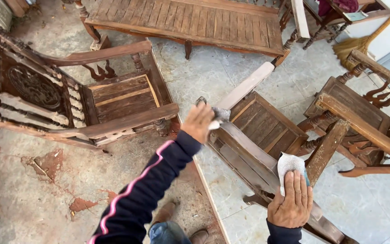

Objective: Sand and clean wooden chairs using sandpaper and a cloth.

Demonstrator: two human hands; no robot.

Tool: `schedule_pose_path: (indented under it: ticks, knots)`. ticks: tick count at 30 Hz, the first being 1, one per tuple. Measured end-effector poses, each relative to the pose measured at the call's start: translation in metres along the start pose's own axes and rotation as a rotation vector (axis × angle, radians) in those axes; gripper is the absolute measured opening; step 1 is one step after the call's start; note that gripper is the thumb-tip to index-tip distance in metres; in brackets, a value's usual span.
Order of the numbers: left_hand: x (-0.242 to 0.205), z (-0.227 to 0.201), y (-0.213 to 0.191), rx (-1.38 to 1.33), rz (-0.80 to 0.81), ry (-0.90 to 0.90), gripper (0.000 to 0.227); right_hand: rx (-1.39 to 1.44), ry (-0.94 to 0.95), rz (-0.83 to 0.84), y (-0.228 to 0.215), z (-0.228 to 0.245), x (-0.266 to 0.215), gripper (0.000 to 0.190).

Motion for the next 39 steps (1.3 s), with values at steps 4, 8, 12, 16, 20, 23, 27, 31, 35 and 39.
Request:
schedule_pose_path:
  ticks: [4, 8, 12, 16, 20, 23, 27, 31, 35, 39]
  knots:
    - [0.015, 0.007, -0.046, -0.161, -0.274, 0.006, 0.048, 0.065, -0.005, -0.058, 0.007, -0.001, -0.011, 0.041]
    - [0.005, 0.008, -0.025, -0.353, -0.054, 0.241, 0.052, 0.001, 0.082, -0.035, 0.008, 0.006, -0.006, 0.041]
    - [0.05, 0.047, -0.05, -0.613, -0.296, 0.014, 0.047, 0.014, 0.149, -0.079, 0.012, 0.012, -0.001, 0.04]
    - [0.068, 0.05, -0.046, -0.289, -0.158, 0.226, 0.054, -0.003, 0.218, -0.092, 0.011, 0.022, -0.004, 0.03]
    - [0.02, 0.052, 0.012, -0.352, 0.074, 0.564, 0.05, 0.003, 0.257, -0.101, 0.016, 0.023, 0.0, 0.029]
    - [0.025, 0.05, 0.004, -0.33, 0.103, 0.598, 0.05, 0.0, 0.304, -0.088, 0.013, 0.037, 0.0, 0.029]
    - [0.029, 0.052, 0.0, -0.298, 0.065, 0.602, 0.051, -0.006, 0.329, -0.095, 0.009, 0.045, 0.014, 0.029]
    - [0.025, 0.054, 0.021, -0.33, -0.025, 0.646, 0.048, -0.009, 0.334, -0.108, 0.01, 0.043, 0.015, 0.03]
    - [0.028, 0.048, 0.018, -0.344, 0.061, 0.562, 0.048, 0.001, 0.32, -0.109, 0.012, 0.047, 0.013, 0.027]
    - [0.014, 0.048, 0.01, -0.341, -0.035, 0.53, 0.048, -0.023, 0.31, -0.125, 0.015, 0.043, 0.011, 0.029]
Point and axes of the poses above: each hand's wrist, its own x-axis towards the middle knuckle, its own y-axis out of the palm, z = x × y, the point moved 1 cm from there along x, towards the middle knuckle, and after that the axes turned 2 degrees about y, right-handed, at the moved point
